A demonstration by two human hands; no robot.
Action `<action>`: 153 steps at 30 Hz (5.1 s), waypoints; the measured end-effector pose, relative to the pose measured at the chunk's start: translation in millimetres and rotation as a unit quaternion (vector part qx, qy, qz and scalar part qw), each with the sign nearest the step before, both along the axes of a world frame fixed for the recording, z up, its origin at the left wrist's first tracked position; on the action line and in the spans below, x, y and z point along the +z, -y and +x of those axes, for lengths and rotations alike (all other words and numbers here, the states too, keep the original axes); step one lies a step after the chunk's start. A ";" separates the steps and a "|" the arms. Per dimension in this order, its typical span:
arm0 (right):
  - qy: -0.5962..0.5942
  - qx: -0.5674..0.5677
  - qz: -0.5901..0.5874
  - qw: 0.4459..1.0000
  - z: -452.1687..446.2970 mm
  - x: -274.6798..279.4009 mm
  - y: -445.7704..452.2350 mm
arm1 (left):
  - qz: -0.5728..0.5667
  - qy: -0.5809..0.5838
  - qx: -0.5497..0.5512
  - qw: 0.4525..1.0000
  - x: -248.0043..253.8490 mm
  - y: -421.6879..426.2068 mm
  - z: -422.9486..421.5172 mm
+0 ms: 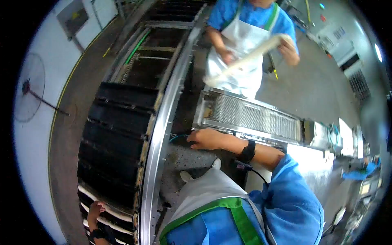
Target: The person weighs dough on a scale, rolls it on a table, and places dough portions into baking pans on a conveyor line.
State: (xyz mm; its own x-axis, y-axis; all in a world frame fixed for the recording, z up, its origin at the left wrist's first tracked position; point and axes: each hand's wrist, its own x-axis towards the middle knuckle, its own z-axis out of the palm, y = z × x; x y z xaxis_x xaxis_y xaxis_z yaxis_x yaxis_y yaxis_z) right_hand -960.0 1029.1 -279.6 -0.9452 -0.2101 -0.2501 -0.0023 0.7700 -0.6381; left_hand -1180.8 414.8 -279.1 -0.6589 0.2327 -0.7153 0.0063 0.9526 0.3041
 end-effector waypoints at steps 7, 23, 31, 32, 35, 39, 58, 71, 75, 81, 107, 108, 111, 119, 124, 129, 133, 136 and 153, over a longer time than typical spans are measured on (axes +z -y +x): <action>0.029 -0.201 0.078 0.976 132.4 -44.4 -61.1 | 0.133 -0.237 -0.101 0.957 66.5 -173.1 11.5; 0.055 -0.567 0.091 0.817 427.4 -130.8 -156.3 | 0.256 -0.127 -0.402 0.870 36.3 -610.0 156.6; -0.032 -0.726 -0.141 0.672 479.7 -119.6 -186.7 | 0.278 -0.074 -0.436 0.853 46.8 -646.7 211.3; -0.035 -0.750 -0.195 0.632 480.4 -114.0 -190.8 | 0.266 -0.075 -0.437 0.856 44.8 -644.9 209.5; -0.074 -0.774 -0.228 0.586 488.4 -125.2 -204.6 | 0.274 -0.092 -0.468 0.835 36.5 -643.7 201.3; -0.100 -0.762 -0.327 0.550 494.5 -162.7 -235.7 | 0.255 -0.155 -0.457 0.838 26.0 -640.7 177.3; -0.007 -0.806 -0.092 0.584 480.2 -119.7 -193.9 | 0.330 -0.046 -0.275 0.902 -10.1 -588.0 93.5; -0.027 -0.694 0.294 0.657 508.7 -138.1 -232.8 | 0.303 -0.146 -0.236 0.912 14.9 -561.0 121.4; 0.091 -0.608 0.411 0.673 473.3 -109.2 -237.9 | 0.321 -0.152 -0.241 0.903 -1.7 -545.3 113.9; 0.059 -0.597 0.364 0.713 406.8 -112.6 -206.9 | 0.290 -0.114 -0.255 0.916 -1.4 -528.8 105.7; -0.069 -0.548 0.128 0.824 318.2 -101.3 -217.1 | 0.242 -0.037 -0.333 0.911 24.1 -588.6 146.9; -0.070 -0.545 0.128 0.826 318.6 -101.5 -216.8 | 0.240 -0.035 -0.330 0.912 24.7 -586.6 149.4; -0.162 -0.581 0.014 0.798 324.2 -92.9 -220.5 | 0.239 -0.041 -0.333 0.911 22.3 -581.3 147.8; 0.084 -0.465 0.267 0.840 391.0 -97.4 -262.4 | 0.228 -0.069 -0.306 0.922 22.4 -556.6 144.2; 0.088 -0.472 -0.177 0.859 340.2 -51.6 -278.7 | 0.227 -0.118 -0.275 0.927 -11.8 -543.6 115.4; 0.073 -0.441 -0.289 0.847 217.9 53.4 -236.1 | 0.268 -0.163 -0.236 0.920 -5.7 -522.6 101.7; 0.009 -0.371 -0.413 0.832 113.0 116.7 -200.9 | 0.251 -0.295 -0.249 0.888 -16.8 -503.2 95.7; -0.049 -0.279 -0.389 0.876 17.0 147.0 -174.4 | 0.188 -0.385 -0.227 0.874 -23.4 -501.3 84.6; 0.019 -0.184 -0.147 0.972 -267.0 21.3 -135.9 | 0.152 -0.366 -0.258 0.881 -24.3 -494.0 43.0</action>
State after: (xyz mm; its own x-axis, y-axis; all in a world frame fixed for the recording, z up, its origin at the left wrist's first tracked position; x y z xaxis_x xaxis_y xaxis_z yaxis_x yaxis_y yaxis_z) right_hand -1227.0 1165.0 -258.4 -0.9609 0.0734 -0.2670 0.2672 0.4991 -0.8243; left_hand -1137.8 908.9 -303.4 -0.6688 0.7434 0.0041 0.7144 0.6412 0.2802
